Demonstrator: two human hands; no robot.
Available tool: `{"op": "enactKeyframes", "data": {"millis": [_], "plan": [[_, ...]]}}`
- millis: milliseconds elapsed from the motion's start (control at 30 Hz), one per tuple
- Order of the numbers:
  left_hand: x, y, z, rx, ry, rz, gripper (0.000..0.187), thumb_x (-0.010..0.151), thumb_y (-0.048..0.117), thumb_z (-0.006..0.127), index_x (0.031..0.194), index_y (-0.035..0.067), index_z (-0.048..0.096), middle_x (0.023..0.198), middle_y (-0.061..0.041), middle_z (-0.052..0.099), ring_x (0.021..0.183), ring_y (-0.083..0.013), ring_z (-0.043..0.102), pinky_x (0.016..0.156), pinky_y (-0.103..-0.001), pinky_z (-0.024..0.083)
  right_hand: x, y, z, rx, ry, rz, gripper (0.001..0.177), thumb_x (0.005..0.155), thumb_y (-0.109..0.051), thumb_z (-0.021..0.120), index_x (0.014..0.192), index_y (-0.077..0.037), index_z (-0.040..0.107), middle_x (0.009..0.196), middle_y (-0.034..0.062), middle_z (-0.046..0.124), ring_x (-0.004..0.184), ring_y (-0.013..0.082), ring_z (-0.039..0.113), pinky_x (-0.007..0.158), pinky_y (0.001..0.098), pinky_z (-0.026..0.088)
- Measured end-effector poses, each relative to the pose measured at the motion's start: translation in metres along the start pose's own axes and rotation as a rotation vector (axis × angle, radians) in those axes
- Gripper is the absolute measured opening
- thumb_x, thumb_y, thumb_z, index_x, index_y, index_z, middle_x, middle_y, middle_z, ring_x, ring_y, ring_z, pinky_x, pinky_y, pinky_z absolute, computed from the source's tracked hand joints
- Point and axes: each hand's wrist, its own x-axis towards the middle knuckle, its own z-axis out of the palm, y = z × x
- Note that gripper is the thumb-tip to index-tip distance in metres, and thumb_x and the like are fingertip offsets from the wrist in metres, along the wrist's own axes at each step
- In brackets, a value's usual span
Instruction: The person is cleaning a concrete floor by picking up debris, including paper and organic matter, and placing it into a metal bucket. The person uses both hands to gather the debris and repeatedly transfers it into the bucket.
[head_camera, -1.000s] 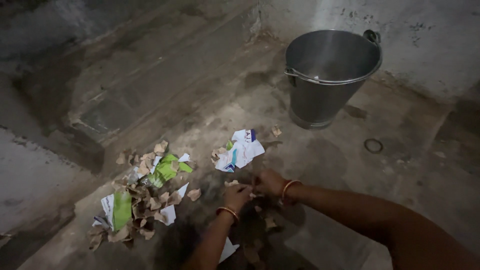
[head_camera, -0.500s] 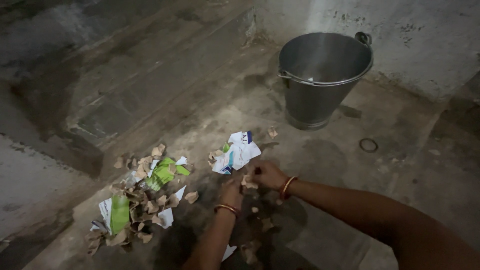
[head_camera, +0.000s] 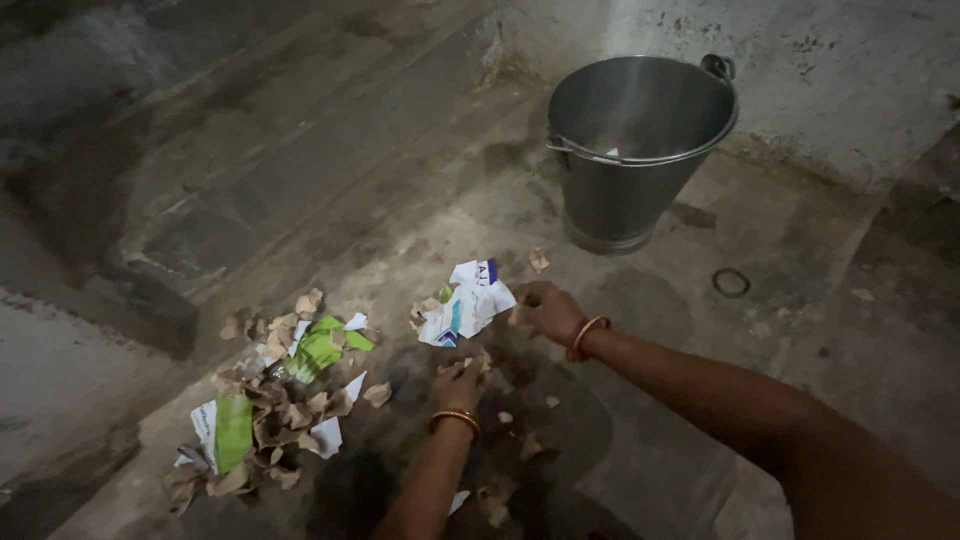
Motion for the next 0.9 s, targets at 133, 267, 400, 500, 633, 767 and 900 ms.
{"op": "enactKeyframes", "data": {"millis": [133, 267, 400, 500, 633, 767, 900], "plan": [[0.022, 0.022, 0.030, 0.219, -0.196, 0.304, 0.026, 0.092, 0.015, 0.074, 0.079, -0.007, 0.071, 0.074, -0.008, 0.069, 0.065, -0.0142, 0.063, 0.058, -0.031, 0.054, -0.002, -0.020, -0.007, -0.392, 0.090, -0.482, 0.025, 0.087, -0.011, 0.070, 0.110, -0.001, 0.073, 0.101, 0.0175, 0.077, 0.089, 0.0249, 0.073, 0.079, 0.0367, 0.057], [0.028, 0.081, 0.105, 0.155, -0.214, 0.465, 0.023, 0.090, 0.017, 0.076, 0.079, -0.003, 0.071, 0.072, -0.002, 0.069, 0.066, -0.0096, 0.066, 0.058, -0.028, 0.057, 0.016, -0.064, -0.039, -0.158, 0.214, -0.558, 0.026, 0.093, -0.012, 0.066, 0.118, -0.003, 0.068, 0.102, 0.0150, 0.077, 0.089, 0.0204, 0.074, 0.077, 0.0322, 0.057], [0.004, 0.146, 0.174, 0.329, -0.281, 0.706, 0.026, 0.093, 0.017, 0.076, 0.083, -0.007, 0.073, 0.070, -0.005, 0.070, 0.065, -0.0100, 0.064, 0.057, -0.028, 0.054, 0.014, -0.107, -0.088, -0.243, 0.393, -0.607, 0.026, 0.092, -0.011, 0.065, 0.116, -0.002, 0.071, 0.094, 0.0132, 0.078, 0.078, 0.0168, 0.075, 0.072, 0.0332, 0.058], [-0.018, 0.180, 0.216, 0.343, -0.309, 0.704, 0.024, 0.093, 0.018, 0.076, 0.089, -0.005, 0.077, 0.070, -0.006, 0.072, 0.062, -0.0116, 0.064, 0.058, -0.028, 0.053, 0.007, -0.125, -0.112, -0.153, 0.455, -0.593, 0.028, 0.094, -0.014, 0.064, 0.118, -0.002, 0.071, 0.092, 0.0134, 0.078, 0.077, 0.0168, 0.074, 0.071, 0.0329, 0.058], [-0.041, 0.206, 0.243, 0.259, -0.374, 0.589, 0.020, 0.088, 0.018, 0.074, 0.097, 0.000, 0.076, 0.075, -0.005, 0.074, 0.064, -0.0099, 0.069, 0.059, -0.028, 0.058, 0.006, -0.135, -0.132, -0.531, 0.537, -0.988, 0.038, 0.088, -0.012, 0.072, 0.124, 0.000, 0.074, 0.104, 0.0213, 0.075, 0.093, 0.0272, 0.072, 0.079, 0.0382, 0.056], [-0.049, 0.211, 0.236, 0.702, -0.247, 0.711, 0.025, 0.091, 0.021, 0.076, 0.088, -0.003, 0.078, 0.069, -0.010, 0.074, 0.062, -0.0148, 0.074, 0.061, -0.028, 0.055, 0.004, -0.134, -0.135, -0.486, 0.300, -0.463, 0.039, 0.085, -0.022, 0.076, 0.117, 0.000, 0.072, 0.083, 0.0195, 0.073, 0.070, 0.0248, 0.071, 0.068, 0.0390, 0.055], [-0.022, 0.195, 0.225, 0.611, -0.261, 0.699, 0.021, 0.089, 0.016, 0.075, 0.091, -0.005, 0.077, 0.073, -0.011, 0.074, 0.062, -0.0176, 0.074, 0.058, -0.030, 0.056, -0.003, -0.135, -0.127, -0.445, 0.250, -0.299, 0.027, 0.089, -0.021, 0.074, 0.102, 0.002, 0.071, 0.085, 0.0220, 0.071, 0.075, 0.0298, 0.073, 0.070, 0.0405, 0.056]]}}
